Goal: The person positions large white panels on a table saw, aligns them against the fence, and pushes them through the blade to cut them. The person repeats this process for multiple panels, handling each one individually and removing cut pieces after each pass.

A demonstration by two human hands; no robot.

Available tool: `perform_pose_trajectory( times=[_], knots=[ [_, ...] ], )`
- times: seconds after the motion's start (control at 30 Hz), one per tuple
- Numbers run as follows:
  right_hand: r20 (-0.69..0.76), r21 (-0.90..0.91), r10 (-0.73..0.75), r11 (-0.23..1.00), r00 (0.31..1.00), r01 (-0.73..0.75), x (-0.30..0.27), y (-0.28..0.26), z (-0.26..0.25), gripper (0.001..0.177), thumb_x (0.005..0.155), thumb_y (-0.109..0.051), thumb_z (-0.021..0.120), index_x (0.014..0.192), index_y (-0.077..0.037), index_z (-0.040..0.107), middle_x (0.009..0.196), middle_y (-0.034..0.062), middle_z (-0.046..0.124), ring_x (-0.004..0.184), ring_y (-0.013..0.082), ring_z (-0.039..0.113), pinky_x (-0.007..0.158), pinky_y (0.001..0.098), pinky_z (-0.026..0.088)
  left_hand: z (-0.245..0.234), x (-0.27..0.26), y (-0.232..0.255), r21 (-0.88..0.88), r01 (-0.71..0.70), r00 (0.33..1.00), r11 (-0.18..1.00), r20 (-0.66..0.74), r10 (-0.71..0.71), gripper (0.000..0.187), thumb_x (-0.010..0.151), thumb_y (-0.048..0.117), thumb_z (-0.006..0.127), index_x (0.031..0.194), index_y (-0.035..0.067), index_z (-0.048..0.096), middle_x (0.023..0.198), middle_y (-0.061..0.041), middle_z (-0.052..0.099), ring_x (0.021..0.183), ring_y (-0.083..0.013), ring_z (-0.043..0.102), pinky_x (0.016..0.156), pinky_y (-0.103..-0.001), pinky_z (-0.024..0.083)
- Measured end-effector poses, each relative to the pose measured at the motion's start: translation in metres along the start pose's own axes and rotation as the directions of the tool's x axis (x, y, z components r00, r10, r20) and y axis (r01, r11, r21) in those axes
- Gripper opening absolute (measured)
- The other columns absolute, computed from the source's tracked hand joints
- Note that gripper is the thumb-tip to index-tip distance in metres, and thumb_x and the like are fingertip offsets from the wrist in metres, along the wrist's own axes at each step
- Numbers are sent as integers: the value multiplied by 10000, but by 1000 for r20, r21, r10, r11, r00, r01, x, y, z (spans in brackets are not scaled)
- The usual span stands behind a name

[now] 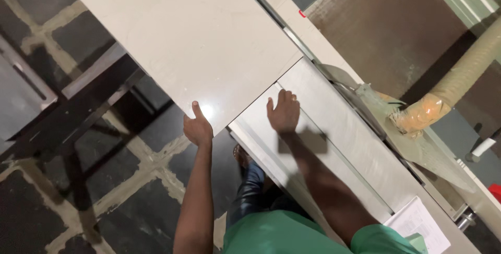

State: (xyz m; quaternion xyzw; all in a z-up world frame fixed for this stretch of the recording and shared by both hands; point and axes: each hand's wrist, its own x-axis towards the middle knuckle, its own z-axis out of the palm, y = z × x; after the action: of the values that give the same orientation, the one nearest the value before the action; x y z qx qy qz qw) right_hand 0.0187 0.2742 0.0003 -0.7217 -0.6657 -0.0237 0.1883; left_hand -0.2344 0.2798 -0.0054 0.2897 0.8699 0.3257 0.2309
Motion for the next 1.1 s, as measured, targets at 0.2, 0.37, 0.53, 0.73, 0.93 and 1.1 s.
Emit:
perform_pose_trajectory(
  times=[0.2, 0.37, 0.53, 0.73, 0.93, 1.1],
  knots=[
    [-59, -62, -56, 997, 997, 53, 14, 6, -2, 318, 971, -347, 637, 927, -35, 592, 958, 149, 563, 903, 322, 591, 759, 453, 488, -11, 14, 2, 6, -20, 1000, 1000, 1, 20, 838, 989, 681, 470, 1097, -122, 685, 1025, -289, 719, 985, -438, 680, 892, -537, 507],
    [-100, -19, -42, 999, 994, 41, 2, 16, 4, 271, 956, -297, 659, 880, -48, 586, 915, 140, 557, 866, 314, 595, 736, 450, 490, -13, 17, 5, 49, -84, 994, 995, -63, 87, 790, 1001, 673, 474, 1104, -76, 705, 1029, -272, 719, 972, -444, 679, 868, -538, 510],
    [-155, 3, -43, 999, 987, 44, -6, 26, 1, 242, 950, -266, 661, 874, -54, 572, 912, 140, 552, 875, 318, 595, 751, 455, 495, -14, 11, 5, 73, -5, 1000, 997, -19, 6, 783, 991, 674, 480, 1090, -69, 704, 1056, -271, 721, 994, -440, 682, 881, -538, 507],
    [-169, 26, -21, 999, 985, 25, -34, 47, -16, 189, 947, -225, 657, 893, -60, 583, 916, 130, 560, 877, 313, 594, 753, 448, 500, -16, -20, -2, 78, -58, 998, 995, -21, 59, 803, 1019, 672, 463, 1112, -91, 695, 1067, -290, 718, 1006, -455, 681, 901, -537, 510],
    [-132, 5, 2, 1000, 991, -2, -76, 84, -34, 173, 953, -218, 659, 912, -54, 623, 917, 119, 575, 875, 289, 603, 735, 428, 501, -17, -65, -18, 25, -16, 999, 1000, 34, 15, 836, 980, 691, 444, 1136, -96, 677, 1083, -275, 719, 1003, -425, 696, 889, -517, 530],
    [-111, -27, 75, 997, 991, -78, -130, 126, -55, 175, 967, -215, 654, 867, -74, 628, 893, 100, 592, 862, 270, 617, 744, 421, 512, -18, -117, -37, 108, -16, 999, 994, 48, 11, 888, 1007, 722, 421, 1156, -121, 659, 1116, -296, 699, 1037, -442, 674, 908, -532, 521]
  ],
)
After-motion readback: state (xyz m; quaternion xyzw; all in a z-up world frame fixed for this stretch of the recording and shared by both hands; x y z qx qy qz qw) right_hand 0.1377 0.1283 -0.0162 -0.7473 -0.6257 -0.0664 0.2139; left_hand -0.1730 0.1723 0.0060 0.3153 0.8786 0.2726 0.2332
